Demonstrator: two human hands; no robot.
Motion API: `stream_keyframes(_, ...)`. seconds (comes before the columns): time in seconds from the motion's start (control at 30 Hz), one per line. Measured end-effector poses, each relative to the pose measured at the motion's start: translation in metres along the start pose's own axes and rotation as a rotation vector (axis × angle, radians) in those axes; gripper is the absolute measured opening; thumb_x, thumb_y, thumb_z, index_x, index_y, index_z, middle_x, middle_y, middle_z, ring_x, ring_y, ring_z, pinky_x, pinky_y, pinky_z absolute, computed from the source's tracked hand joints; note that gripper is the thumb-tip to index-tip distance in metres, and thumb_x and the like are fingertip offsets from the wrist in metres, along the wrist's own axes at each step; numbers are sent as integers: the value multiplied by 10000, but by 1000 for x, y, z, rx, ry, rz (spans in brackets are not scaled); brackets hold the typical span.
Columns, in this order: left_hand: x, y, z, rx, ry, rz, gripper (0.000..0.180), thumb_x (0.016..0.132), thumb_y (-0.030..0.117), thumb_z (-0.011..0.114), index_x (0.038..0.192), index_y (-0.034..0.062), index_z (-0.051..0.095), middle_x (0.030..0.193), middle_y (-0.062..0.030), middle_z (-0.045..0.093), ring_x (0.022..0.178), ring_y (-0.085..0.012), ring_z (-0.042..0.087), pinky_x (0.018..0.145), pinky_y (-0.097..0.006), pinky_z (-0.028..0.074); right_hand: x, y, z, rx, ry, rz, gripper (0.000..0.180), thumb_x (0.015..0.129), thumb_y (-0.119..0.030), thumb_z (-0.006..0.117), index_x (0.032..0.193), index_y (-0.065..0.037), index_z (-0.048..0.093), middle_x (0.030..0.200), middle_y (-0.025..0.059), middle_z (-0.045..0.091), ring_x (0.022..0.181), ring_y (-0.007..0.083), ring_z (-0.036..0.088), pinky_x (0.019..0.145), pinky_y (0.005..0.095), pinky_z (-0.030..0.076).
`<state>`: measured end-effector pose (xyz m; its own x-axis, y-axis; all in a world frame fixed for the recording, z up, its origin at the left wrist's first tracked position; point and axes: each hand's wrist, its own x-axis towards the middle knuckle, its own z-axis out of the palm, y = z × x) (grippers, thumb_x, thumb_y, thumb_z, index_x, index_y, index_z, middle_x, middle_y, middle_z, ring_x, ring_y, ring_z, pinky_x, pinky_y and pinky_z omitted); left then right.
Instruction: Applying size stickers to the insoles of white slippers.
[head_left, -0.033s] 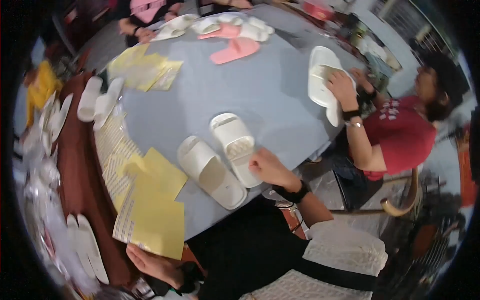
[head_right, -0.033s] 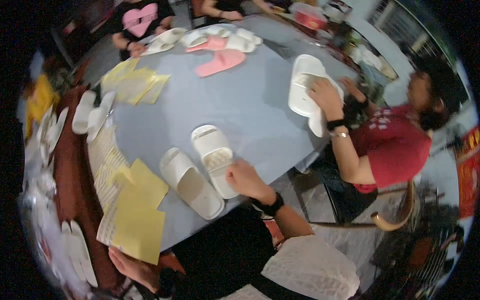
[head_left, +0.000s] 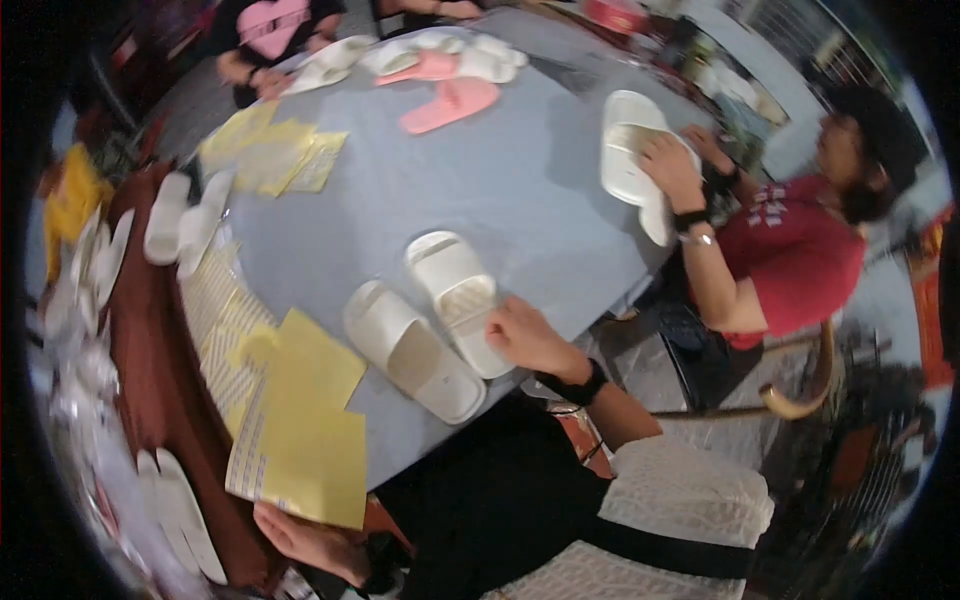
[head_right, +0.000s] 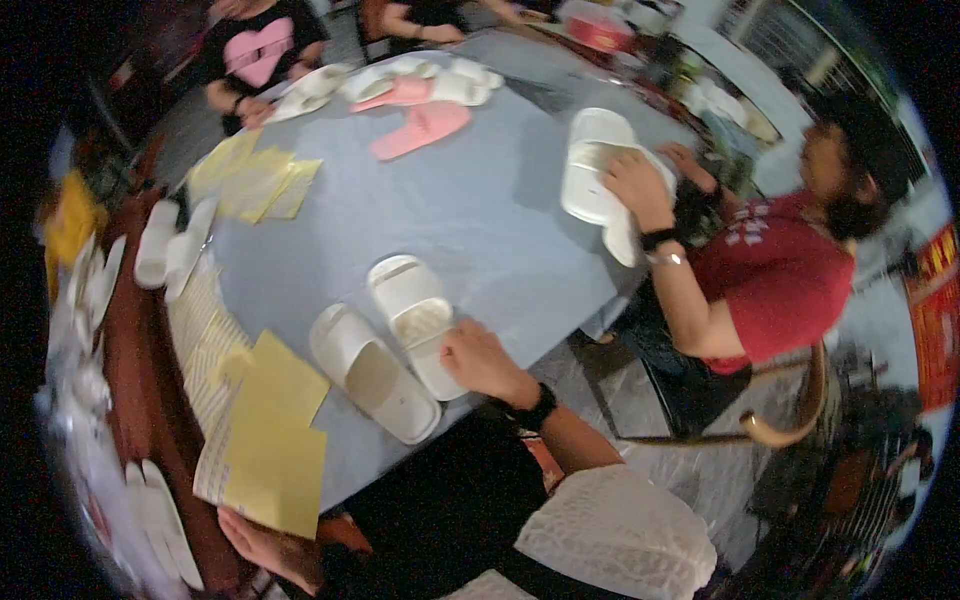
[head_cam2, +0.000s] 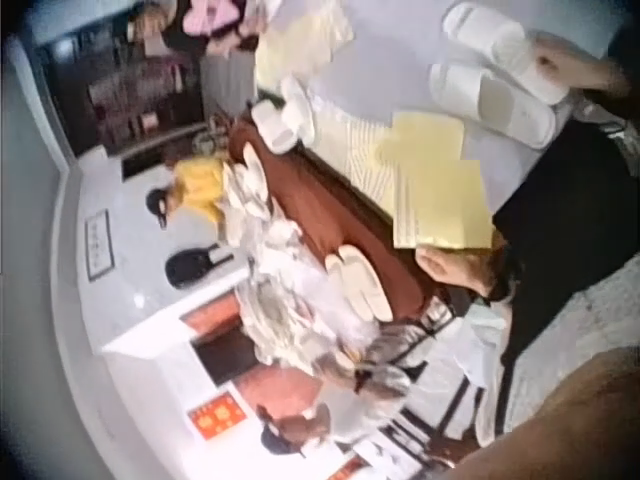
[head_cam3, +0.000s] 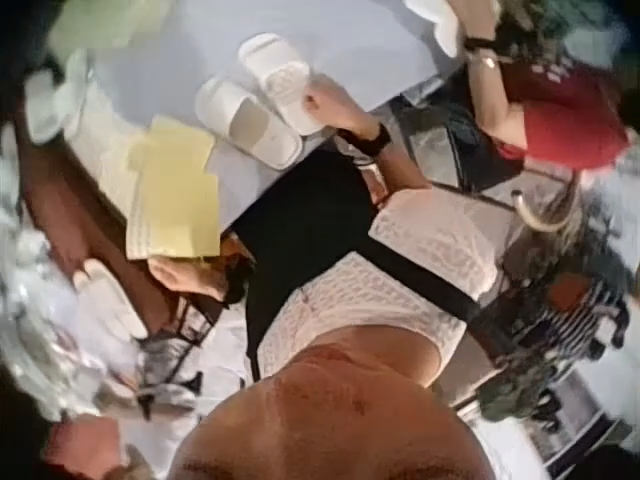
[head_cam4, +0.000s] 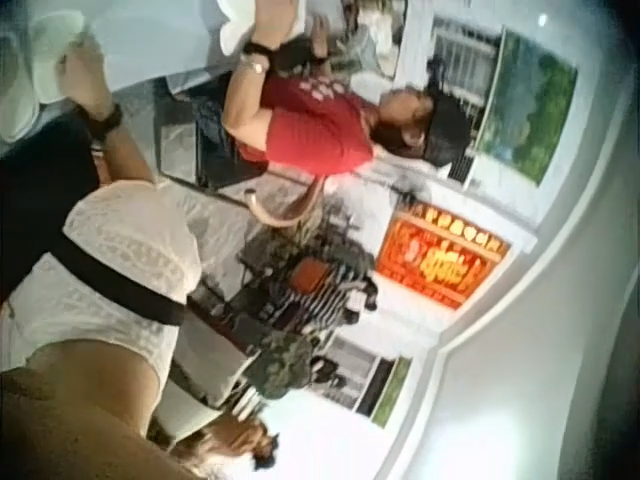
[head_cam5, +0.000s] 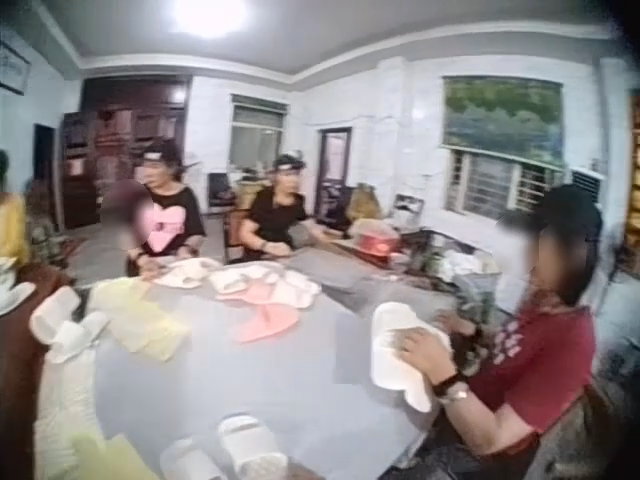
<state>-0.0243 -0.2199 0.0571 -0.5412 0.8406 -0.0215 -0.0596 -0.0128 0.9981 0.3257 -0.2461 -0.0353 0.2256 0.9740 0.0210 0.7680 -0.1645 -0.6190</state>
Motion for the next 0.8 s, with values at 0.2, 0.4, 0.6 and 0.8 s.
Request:
stream_keyframes(0.2, -4, 1, -3, 769, -210, 875, 469, 971, 341, 338, 1100, -71, 522, 846, -231, 543, 746, -385, 518, 688, -455, 415, -8, -2, 13, 43, 107, 101, 110, 788, -144, 559, 806, -37, 550, 894, 150, 523, 871, 331, 513, 725, 431, 430)
stream_keyframes(0.4, 6, -14, 26, 651, -384, 863, 497, 963, 374, 351, 1129, -64, 519, 908, -249, 557, 797, -397, 534, 720, -467, 422, -17, 4, 37, 180, 377, 99, 109, 827, -151, 547, 856, -55, 504, 877, 124, 490, 851, 303, 502, 719, 392, 423)
stream_keyframes(0.6, 19, -20, 31, 611, -417, 796, 527, 956, 407, 364, 1157, -56, 516, 969, -267, 572, 848, -408, 551, 752, -479, 429, -15, 9, 44, 136, 504, 83, 102, 855, -145, 526, 875, -56, 479, 865, 115, 482, 840, 294, 511, 716, 392, 424)
stream_keyframes(0.8, 39, -13, 66, 100, -576, 99, 442, 926, 328, 463, 1182, -33, 484, 1164, -187, 523, 1025, -287, 515, 898, -390, 411, -11, 3, 42, 279, 399, 41, 108, 859, -139, 514, 886, -45, 469, 877, 137, 475, 838, 313, 506, 719, 412, 422)
